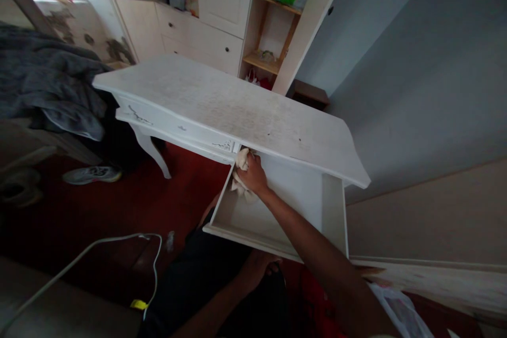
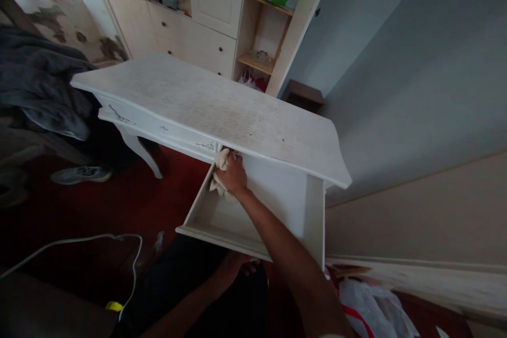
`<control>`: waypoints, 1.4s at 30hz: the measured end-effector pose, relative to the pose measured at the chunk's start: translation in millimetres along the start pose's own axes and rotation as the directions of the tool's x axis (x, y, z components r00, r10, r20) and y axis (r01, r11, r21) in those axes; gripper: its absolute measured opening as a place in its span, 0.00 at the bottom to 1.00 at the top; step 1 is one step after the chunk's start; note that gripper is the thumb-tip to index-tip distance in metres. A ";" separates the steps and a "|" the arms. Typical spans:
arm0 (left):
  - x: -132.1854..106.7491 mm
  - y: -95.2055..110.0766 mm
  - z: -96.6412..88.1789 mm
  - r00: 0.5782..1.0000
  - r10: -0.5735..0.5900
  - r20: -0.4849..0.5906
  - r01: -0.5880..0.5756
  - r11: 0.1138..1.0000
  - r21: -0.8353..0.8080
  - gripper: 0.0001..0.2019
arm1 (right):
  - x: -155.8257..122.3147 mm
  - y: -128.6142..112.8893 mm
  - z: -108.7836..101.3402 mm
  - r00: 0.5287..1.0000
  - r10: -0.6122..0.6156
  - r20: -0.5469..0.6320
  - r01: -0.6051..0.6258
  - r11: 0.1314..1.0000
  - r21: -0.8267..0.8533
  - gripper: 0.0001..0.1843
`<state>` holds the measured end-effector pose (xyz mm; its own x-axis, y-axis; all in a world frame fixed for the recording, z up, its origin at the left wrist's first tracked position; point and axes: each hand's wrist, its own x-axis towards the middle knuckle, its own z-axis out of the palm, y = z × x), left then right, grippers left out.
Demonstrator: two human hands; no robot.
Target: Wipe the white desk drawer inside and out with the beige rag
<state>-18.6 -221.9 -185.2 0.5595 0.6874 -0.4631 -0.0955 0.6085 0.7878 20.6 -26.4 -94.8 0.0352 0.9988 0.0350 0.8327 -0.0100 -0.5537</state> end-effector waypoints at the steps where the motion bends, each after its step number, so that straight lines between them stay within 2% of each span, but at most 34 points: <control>1: -0.7 0.9 0.3 1.000 -0.004 -0.006 0.004 1.000 -0.001 0.23 | -5.5 -0.1 -0.9 0.999 -0.026 0.038 0.027 1.000 -0.017 0.32; 4: -2.8 2.6 1.0 1.000 -0.001 -0.018 0.001 1.000 0.001 0.23 | -28.2 -7.0 -4.0 0.981 -0.056 0.183 0.069 0.995 -0.066 0.36; 6: -3.6 2.3 1.5 1.000 0.005 -0.026 -0.005 1.000 -0.005 0.23 | -44.4 -15.0 -7.9 0.945 -0.058 0.321 0.089 0.993 -0.083 0.35; 9: -3.3 -1.1 2.6 0.999 0.015 -0.034 -0.016 1.000 -0.024 0.21 | -62.1 -26.1 -16.1 0.845 -0.087 0.527 0.157 0.984 -0.089 0.32; 11: -2.7 -4.2 3.3 0.999 0.016 -0.046 -0.018 0.999 -0.038 0.20 | -68.2 -30.4 -21.6 0.778 -0.113 0.618 0.223 0.969 -0.103 0.32; 16: -3.9 -7.1 3.6 0.998 0.013 -0.057 -0.016 0.998 -0.059 0.19 | -72.7 -31.6 -35.3 0.665 -0.198 0.720 0.408 0.904 -0.129 0.29; 19: -5.4 -5.5 3.7 0.997 -0.004 -0.078 -0.002 0.997 -0.075 0.19 | -73.5 -26.8 -47.5 0.571 -0.255 0.780 0.496 0.865 -0.081 0.23; 22: -5.1 -5.0 4.4 0.994 -0.052 -0.095 0.043 0.995 -0.087 0.19 | -74.4 -12.3 -62.4 0.480 -0.292 0.827 0.518 0.855 0.001 0.18; 26: -3.8 -5.9 6.0 0.987 -0.097 -0.126 0.079 0.987 -0.141 0.18 | -80.8 24.8 -83.8 0.411 -0.327 0.851 0.481 0.871 0.102 0.20; 28: -3.9 -6.1 6.4 0.987 -0.103 -0.126 0.082 0.984 -0.159 0.18 | -87.2 46.1 -96.4 0.395 -0.333 0.856 0.442 0.886 0.141 0.21; 31: -5.3 -5.8 6.0 0.984 -0.120 -0.130 0.098 0.982 -0.163 0.18 | -98.8 74.7 -117.8 0.395 -0.303 0.867 0.374 0.915 0.149 0.20; 35: -8.2 -2.7 5.0 0.985 -0.110 -0.133 0.091 0.986 -0.142 0.19 | -113.6 102.8 -145.0 0.397 -0.116 0.910 0.324 0.946 -0.021 0.22; 37: -9.0 -0.1 4.9 0.985 -0.101 -0.137 0.083 0.987 -0.135 0.19 | -120.4 111.8 -154.6 0.398 -0.038 0.917 0.334 0.937 -0.106 0.20; 39: -9.4 2.2 4.9 0.983 -0.106 -0.148 0.086 0.987 -0.134 0.18 | -126.8 117.4 -160.5 0.437 0.015 0.899 0.351 0.918 -0.186 0.19; 42: -9.4 3.4 4.9 0.984 -0.102 -0.149 0.083 0.988 -0.133 0.18 | -134.4 121.9 -162.7 0.559 0.094 0.824 0.339 0.881 -0.330 0.26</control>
<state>-20.1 -228.2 -176.2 0.4376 0.6728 -0.5965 -0.1579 0.7106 0.6856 207.3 -169.7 -31.7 -0.3574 0.5970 -0.7182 0.9280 0.3138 -0.2009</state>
